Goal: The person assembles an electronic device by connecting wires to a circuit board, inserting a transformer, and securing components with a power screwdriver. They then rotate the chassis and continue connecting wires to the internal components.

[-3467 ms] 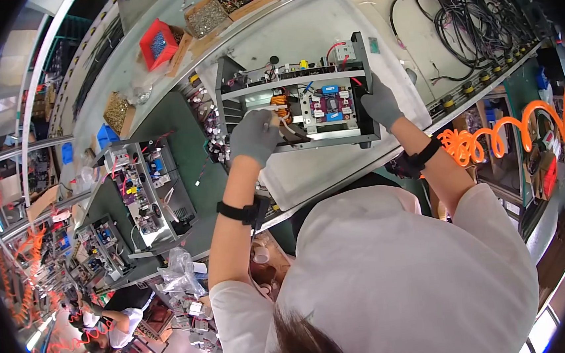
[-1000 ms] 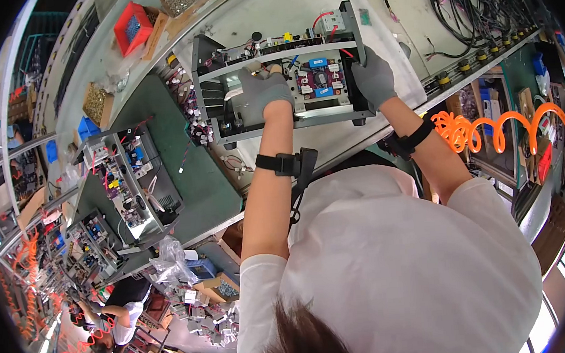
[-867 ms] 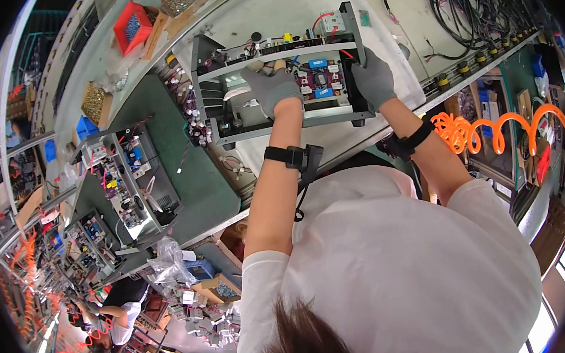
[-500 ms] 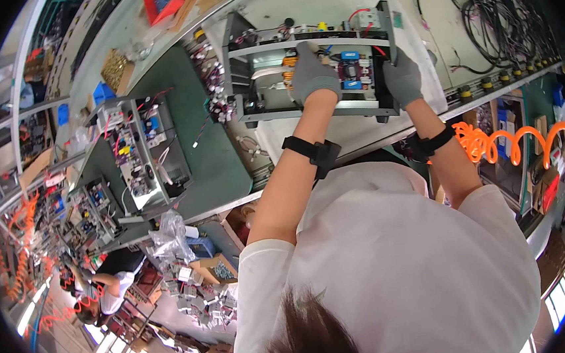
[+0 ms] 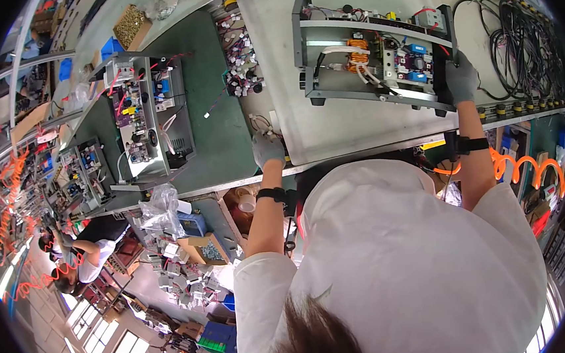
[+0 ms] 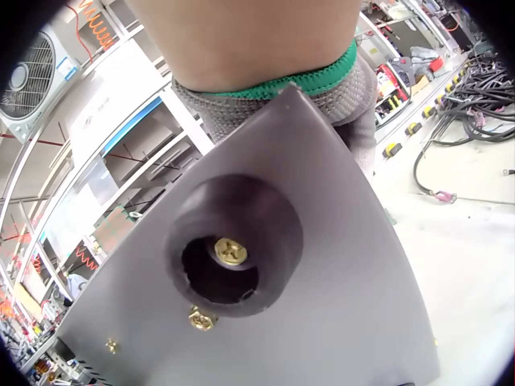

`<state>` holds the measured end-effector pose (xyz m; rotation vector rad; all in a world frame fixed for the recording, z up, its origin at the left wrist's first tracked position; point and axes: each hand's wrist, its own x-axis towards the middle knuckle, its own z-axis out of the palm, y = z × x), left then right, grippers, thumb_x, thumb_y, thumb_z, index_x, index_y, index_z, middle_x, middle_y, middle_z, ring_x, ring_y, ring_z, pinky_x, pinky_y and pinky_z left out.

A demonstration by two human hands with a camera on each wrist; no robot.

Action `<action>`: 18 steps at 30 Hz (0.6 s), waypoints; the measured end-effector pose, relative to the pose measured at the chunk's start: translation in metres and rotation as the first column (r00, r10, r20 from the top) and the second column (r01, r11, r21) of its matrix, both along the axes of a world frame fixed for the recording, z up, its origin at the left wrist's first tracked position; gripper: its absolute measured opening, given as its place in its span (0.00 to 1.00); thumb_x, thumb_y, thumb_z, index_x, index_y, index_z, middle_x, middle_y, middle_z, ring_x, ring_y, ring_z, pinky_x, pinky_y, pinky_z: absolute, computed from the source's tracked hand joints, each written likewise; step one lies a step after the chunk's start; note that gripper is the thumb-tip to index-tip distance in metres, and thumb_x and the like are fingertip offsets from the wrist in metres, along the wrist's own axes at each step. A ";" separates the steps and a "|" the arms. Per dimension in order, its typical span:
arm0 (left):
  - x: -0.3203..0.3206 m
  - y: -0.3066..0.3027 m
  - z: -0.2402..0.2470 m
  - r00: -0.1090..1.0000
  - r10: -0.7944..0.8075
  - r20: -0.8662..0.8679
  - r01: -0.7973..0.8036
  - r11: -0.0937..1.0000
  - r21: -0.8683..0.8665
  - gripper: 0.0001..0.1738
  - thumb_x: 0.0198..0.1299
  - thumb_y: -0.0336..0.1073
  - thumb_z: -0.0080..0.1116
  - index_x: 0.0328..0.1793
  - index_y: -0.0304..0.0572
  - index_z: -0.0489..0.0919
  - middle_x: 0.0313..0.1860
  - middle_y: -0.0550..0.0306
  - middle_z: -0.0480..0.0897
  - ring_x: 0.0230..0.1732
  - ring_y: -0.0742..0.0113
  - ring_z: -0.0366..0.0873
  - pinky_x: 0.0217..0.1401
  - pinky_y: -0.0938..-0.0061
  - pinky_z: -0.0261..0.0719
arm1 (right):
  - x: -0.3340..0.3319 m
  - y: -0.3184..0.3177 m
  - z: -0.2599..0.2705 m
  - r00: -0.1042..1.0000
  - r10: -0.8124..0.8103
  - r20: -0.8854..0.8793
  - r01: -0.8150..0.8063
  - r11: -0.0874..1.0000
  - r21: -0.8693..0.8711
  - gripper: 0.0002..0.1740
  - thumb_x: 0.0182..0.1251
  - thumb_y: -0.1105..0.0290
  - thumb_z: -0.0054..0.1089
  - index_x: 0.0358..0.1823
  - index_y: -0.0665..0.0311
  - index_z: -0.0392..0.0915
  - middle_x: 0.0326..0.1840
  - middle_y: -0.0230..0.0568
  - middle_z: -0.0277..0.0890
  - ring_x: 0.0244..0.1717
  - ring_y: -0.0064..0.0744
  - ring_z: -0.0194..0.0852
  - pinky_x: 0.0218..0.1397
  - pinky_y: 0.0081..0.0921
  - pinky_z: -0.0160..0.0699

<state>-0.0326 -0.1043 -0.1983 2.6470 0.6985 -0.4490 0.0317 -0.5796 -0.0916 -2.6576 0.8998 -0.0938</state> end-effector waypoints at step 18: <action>0.015 -0.057 0.007 0.958 -0.055 -0.283 0.067 0.997 0.033 0.21 0.54 0.31 0.52 0.57 0.43 0.71 0.51 0.49 0.76 0.55 0.53 0.75 0.53 0.64 0.76 | -0.002 -0.064 -0.021 0.998 0.002 -0.067 -0.005 0.999 -0.045 0.18 0.56 0.58 0.54 0.46 0.59 0.78 0.39 0.54 0.79 0.45 0.56 0.76 0.47 0.43 0.73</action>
